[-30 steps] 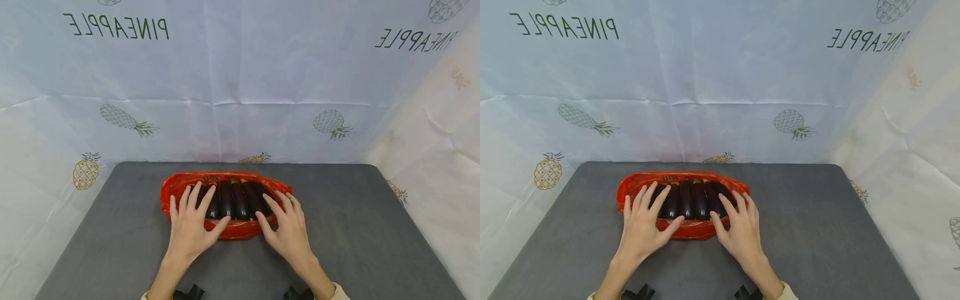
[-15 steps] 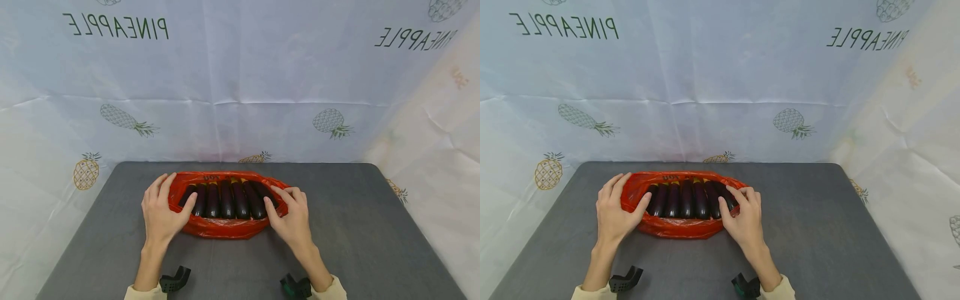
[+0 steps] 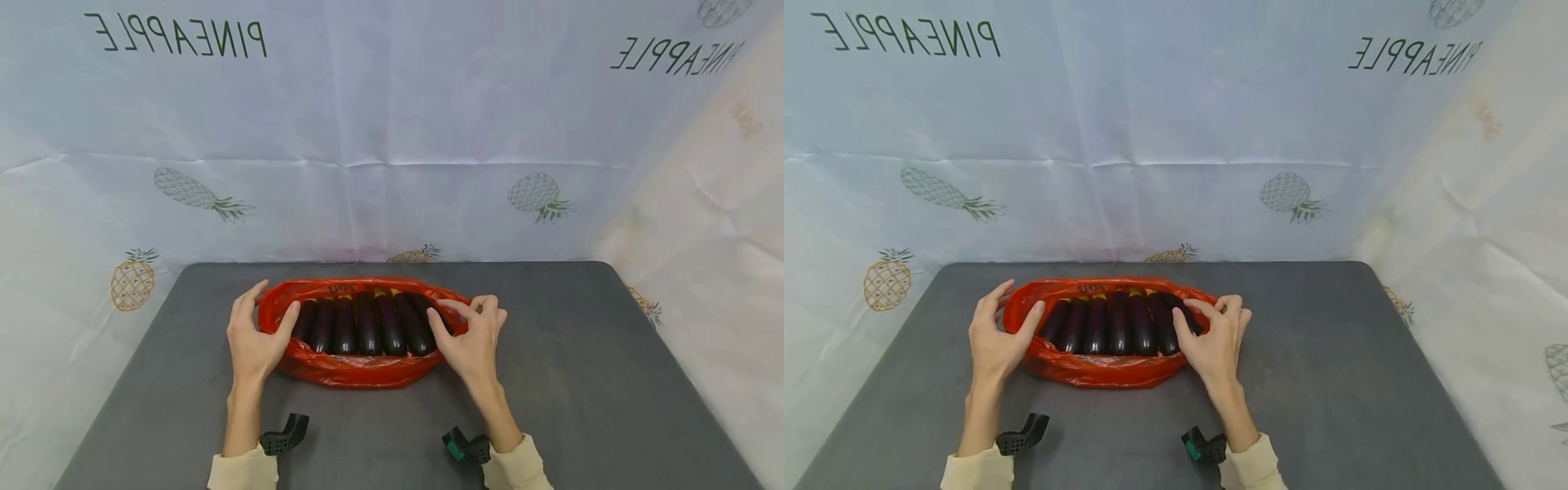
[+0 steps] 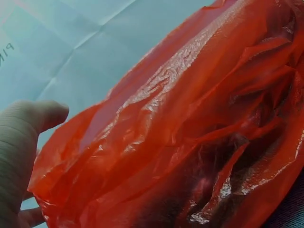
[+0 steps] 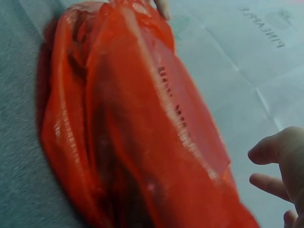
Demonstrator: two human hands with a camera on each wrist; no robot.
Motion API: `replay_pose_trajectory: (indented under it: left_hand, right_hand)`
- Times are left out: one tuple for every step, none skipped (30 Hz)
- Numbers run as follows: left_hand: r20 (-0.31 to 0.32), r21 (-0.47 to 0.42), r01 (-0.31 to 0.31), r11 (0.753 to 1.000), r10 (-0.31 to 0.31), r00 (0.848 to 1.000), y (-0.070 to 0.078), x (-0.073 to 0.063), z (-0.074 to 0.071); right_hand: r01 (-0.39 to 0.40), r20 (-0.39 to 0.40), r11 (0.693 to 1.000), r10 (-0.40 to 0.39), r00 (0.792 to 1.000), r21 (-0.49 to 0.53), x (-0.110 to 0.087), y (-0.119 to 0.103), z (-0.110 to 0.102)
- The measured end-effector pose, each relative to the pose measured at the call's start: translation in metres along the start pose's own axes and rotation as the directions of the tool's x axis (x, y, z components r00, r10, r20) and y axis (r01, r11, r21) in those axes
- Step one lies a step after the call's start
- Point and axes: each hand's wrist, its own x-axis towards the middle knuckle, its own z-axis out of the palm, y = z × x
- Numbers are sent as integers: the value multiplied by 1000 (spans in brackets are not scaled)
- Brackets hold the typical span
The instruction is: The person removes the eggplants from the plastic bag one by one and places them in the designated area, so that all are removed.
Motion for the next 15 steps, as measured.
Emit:
replay_pose_trajectory:
  left_hand:
    - [5,-4,2,1000,-2,1000,-1,0,0]
    - [9,-7,5,1000,-5,1000,-1,0,0]
    - [11,-10,7,1000,-7,1000,-2,0,1]
    - [11,-14,8,1000,-8,1000,-3,0,1]
    - [9,-16,9,1000,-9,1000,-4,0,1]
    - [6,-19,11,1000,-11,1000,-5,0,1]
    - [5,-23,12,1000,-12,1000,-6,-1,1]
    - [5,-27,14,1000,-14,1000,-7,-1,1]
    - [7,-31,18,999,-17,1000,-7,-1,1]
    - [11,-31,20,999,-20,1000,-8,-1,2]
    - [15,-28,21,999,-21,1000,-8,-2,2]
    - [22,-23,23,999,-23,1000,-9,-2,2]
    - [27,-17,23,1000,-23,999,-8,-3,2]
    - [31,-8,23,1000,-23,999,-9,-3,3]
    - [34,-3,24,1000,-23,999,-9,-4,2]
  right_hand:
    - [-4,-1,1000,4,1000,-3,-1,1,1]
    - [-11,1,1000,11,1000,-6,-2,3,2]
    - [-19,5,1000,19,1000,-8,-3,4,3]
    - [-29,14,1000,29,999,-9,-4,5,3]
    - [-39,22,999,39,999,-7,-5,6,4]
    - [-50,30,999,50,998,-7,-7,8,5]
    - [-63,36,998,63,997,-3,-8,9,5]
    - [-69,40,998,69,997,-3,-9,10,6]
    - [-74,43,997,74,996,-1,-9,11,6]
    - [-79,47,997,79,996,1,-10,11,7]
    - [-82,48,997,82,995,-2,-10,12,8]
    - [-84,50,996,84,995,-7,-11,13,9]
    - [-88,54,996,89,995,-13,-11,14,10]
    - [-93,60,995,94,994,-22,-12,15,10]
    - [-102,67,994,103,992,-28,-13,15,11]
